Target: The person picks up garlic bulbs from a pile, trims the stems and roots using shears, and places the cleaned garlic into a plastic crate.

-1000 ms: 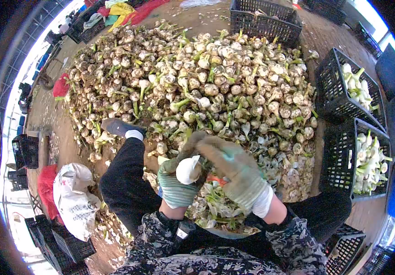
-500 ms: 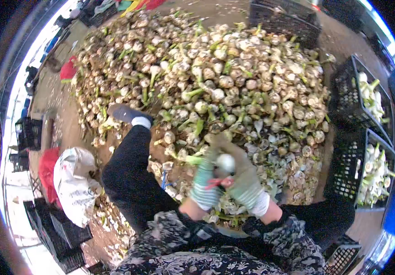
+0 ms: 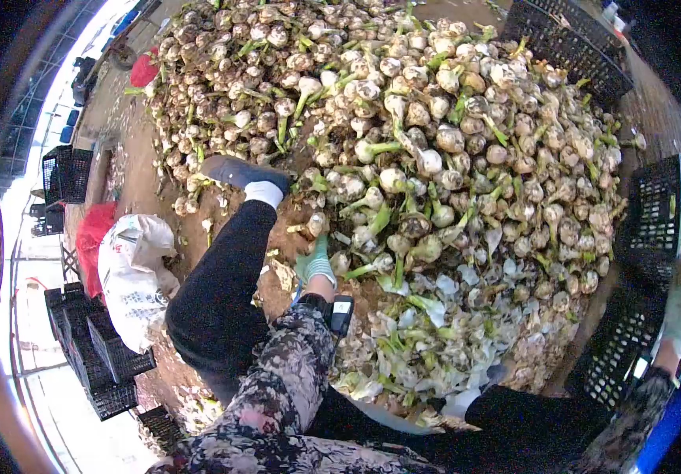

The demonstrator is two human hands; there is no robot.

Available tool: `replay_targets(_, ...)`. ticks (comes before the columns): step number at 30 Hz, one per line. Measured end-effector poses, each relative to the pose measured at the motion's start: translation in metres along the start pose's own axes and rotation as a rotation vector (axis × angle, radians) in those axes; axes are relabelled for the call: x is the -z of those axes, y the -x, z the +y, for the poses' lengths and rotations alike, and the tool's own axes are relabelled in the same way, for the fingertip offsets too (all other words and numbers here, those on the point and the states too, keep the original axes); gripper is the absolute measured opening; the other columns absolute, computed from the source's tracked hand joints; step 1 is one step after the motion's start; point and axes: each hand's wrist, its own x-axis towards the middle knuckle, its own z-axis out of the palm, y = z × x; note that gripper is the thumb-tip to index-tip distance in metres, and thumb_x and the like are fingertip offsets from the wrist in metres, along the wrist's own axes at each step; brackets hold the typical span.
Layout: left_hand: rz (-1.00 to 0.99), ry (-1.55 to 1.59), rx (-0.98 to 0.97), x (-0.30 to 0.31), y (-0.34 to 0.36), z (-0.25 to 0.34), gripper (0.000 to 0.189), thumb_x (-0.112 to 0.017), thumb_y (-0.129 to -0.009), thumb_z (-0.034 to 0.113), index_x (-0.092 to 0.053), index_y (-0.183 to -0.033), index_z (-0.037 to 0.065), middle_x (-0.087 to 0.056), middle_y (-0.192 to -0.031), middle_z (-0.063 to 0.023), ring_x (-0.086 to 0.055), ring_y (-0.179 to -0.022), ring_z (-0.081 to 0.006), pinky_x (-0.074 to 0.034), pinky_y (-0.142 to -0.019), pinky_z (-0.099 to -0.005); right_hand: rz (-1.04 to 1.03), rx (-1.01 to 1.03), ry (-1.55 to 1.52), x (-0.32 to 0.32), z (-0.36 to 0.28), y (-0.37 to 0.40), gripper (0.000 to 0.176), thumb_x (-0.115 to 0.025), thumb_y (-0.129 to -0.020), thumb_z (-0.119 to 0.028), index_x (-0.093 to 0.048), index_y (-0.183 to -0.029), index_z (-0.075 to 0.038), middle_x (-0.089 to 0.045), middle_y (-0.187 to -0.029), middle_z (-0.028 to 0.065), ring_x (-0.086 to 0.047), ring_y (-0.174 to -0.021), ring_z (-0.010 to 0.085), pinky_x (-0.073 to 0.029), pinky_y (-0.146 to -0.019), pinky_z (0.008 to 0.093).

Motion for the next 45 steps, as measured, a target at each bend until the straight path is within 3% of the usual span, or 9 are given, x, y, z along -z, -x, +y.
replay_targets(4, -0.153, -0.239, -0.037, 0.003, -0.016, 0.014, 0.087, -0.07, -0.06, 0.05, -0.042, -0.12, -0.006, -0.048, -0.117, -0.0239, -0.049, -0.106, -0.0316, -0.04, -0.087, -0.0366, 0.264, 0.669, -0.929, 0.227, -0.143, 0.011, 0.037, -0.044, -0.09, -0.025, -0.045, -0.121, -0.006, -0.052, -0.115, 0.0051, -0.052, -0.098, 0.016, -0.042, -0.084, 0.0265)
replay_targets(8, -0.453, 0.675, 0.212, 0.038, 0.071, 0.063, 0.059, -0.072, -0.064, 0.035, -0.053, -0.102, -0.005, -0.056, -0.092, -0.0126, -0.054, -0.08, -0.0203, -0.043, -0.068, -0.0319, 0.438, 0.576, 0.61, 0.094, -0.123, 0.014, 0.037, -0.052, -0.085, -0.019, -0.048, -0.118, -0.004, -0.052, -0.115, 0.0074, -0.053, -0.098, 0.0166, -0.044, -0.082, 0.0282)
replay_targets(9, -0.45, 0.748, 0.277, 0.029, 0.087, 0.069, 0.054, -0.072, -0.065, 0.034, -0.055, -0.099, -0.003, -0.056, -0.088, -0.0095, -0.053, -0.076, -0.0171, -0.043, -0.064, -0.0304, 0.193, 0.443, 0.018, 0.055, -0.111, 0.007, 0.039, -0.053, -0.082, -0.014, -0.047, -0.119, -0.003, -0.052, -0.116, 0.0083, -0.052, -0.099, 0.0182, -0.043, -0.083, 0.0288)
replay_targets(11, -1.022, 1.151, 0.31, 0.031, 0.13, 0.081, 0.035, -0.065, -0.075, 0.033, -0.056, -0.096, 0.007, -0.058, -0.084, -0.0028, -0.054, -0.076, -0.0149, -0.044, -0.064, -0.0302, -0.119, 0.622, 0.493, 0.011, -0.075, -0.013, 0.047, -0.057, -0.076, -0.005, -0.044, -0.121, 0.0, -0.052, -0.117, 0.0103, -0.051, -0.103, 0.0198, -0.043, -0.083, 0.0314)
replay_targets(16, -1.414, 0.913, 0.113, 0.101, 0.228, 0.096, 0.037, -0.056, -0.08, 0.039, -0.056, -0.1, 0.008, -0.06, -0.09, -0.0033, -0.057, -0.075, -0.016, -0.046, -0.068, -0.0288, -0.073, 0.536, -0.332, -0.093, -0.048, -0.042, 0.062, -0.063, -0.074, -0.01, -0.035, -0.129, -0.003, -0.052, -0.114, 0.0114, -0.054, -0.1, 0.0189, -0.047, -0.074, 0.0221)
replay_targets(26, -1.39, 0.692, -0.703, 0.177, 0.24, 0.09, 0.067, -0.079, -0.063, 0.018, -0.044, -0.118, -0.001, -0.052, -0.108, -0.0092, -0.052, -0.097, -0.0164, -0.045, -0.085, -0.0302, -0.286, 0.302, -1.117, -0.103, -0.036, 0.023, 0.038, -0.065, -0.078, -0.024, -0.052, -0.108, -0.005, -0.057, -0.102, 0.0064, -0.056, -0.091, 0.0193, -0.048, -0.078, 0.0329)
replay_targets(30, -0.9, 0.389, -1.397, 0.181, 0.258, 0.073, 0.08, -0.082, -0.053, 0.026, -0.045, -0.119, 0.001, -0.053, -0.107, -0.0106, -0.055, -0.095, -0.0204, -0.046, -0.081, -0.0305, -0.227, 0.445, -0.853, -0.104, -0.034, 0.026, 0.034, -0.062, -0.08, -0.018, -0.052, -0.109, -0.004, -0.055, -0.103, 0.0079, -0.054, -0.094, 0.0221, -0.044, -0.082, 0.0307)
replay_targets(37, -0.969, 0.572, -1.188, 0.185, 0.281, 0.058, 0.078, -0.083, -0.054, 0.023, -0.045, -0.119, 0.002, -0.051, -0.105, -0.0088, -0.054, -0.095, -0.0183, -0.046, -0.081, -0.03, 0.069, 0.828, 0.007, -0.076, -0.008, 0.009, 0.055, -0.061, -0.068, -0.004, -0.049, -0.12, -0.014, -0.049, -0.116, 0.0136, -0.047, -0.107, 0.0308, -0.039, -0.09, 0.0381)
replay_targets(45, -1.008, 0.597, -1.133, 0.186, 0.288, 0.045, 0.082, -0.082, -0.057, 0.013, -0.037, -0.124, 0.0, -0.049, -0.115, -0.009, -0.05, -0.102, -0.018, -0.043, -0.086, -0.0318, -0.07, 0.752, -0.296, -0.072, -0.021, 0.033, 0.063, -0.067, -0.074, -0.037, -0.044, -0.114, 0.006, -0.056, -0.105, 0.0117, -0.058, -0.094, 0.0205, -0.048, -0.082, 0.0326)
